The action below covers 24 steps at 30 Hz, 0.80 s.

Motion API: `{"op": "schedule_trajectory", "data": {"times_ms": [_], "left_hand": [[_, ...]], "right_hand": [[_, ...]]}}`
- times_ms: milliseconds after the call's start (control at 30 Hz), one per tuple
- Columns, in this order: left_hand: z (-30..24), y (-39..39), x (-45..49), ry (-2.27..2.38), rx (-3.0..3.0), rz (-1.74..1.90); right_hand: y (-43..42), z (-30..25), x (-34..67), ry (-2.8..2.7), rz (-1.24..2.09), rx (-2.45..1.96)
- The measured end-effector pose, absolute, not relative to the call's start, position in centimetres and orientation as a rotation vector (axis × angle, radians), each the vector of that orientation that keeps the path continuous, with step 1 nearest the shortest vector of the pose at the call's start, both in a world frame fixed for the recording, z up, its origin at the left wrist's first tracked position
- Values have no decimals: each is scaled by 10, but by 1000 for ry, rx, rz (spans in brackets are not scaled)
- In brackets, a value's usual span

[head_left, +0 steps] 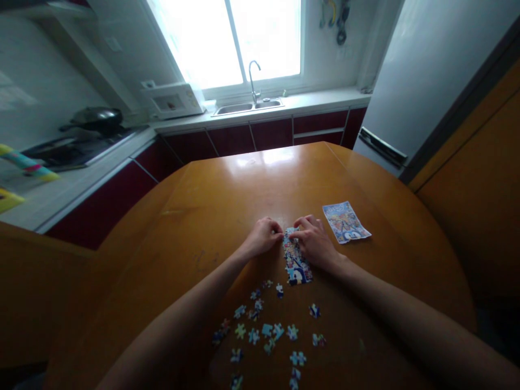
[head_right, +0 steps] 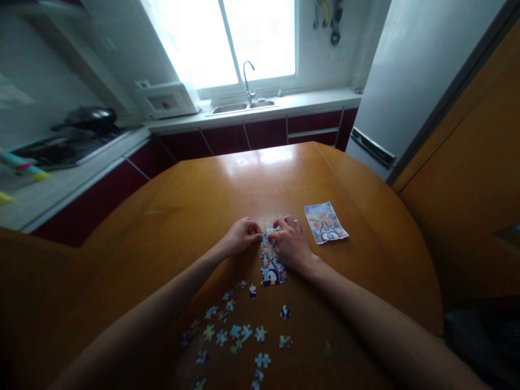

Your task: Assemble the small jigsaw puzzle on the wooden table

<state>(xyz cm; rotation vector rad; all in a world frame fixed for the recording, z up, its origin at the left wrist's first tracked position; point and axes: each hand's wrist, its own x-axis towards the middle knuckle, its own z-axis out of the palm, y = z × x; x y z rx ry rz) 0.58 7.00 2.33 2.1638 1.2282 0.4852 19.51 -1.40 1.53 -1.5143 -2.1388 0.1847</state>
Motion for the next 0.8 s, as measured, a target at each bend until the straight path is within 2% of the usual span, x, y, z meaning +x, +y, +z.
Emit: {"op": "schedule_trajectory", "data": {"times_ms": [367, 567, 800], "left_hand": [[23, 63, -1, 1090, 1854, 661], [22, 53, 1, 1076, 1919, 670], [18, 47, 0, 1052, 1986, 668]], "right_hand": [[-12, 13, 195, -2096, 230, -1506], [-10, 6, 194, -1917, 392, -1499], [-10, 5, 194, -1877, 422, -1471]]}}
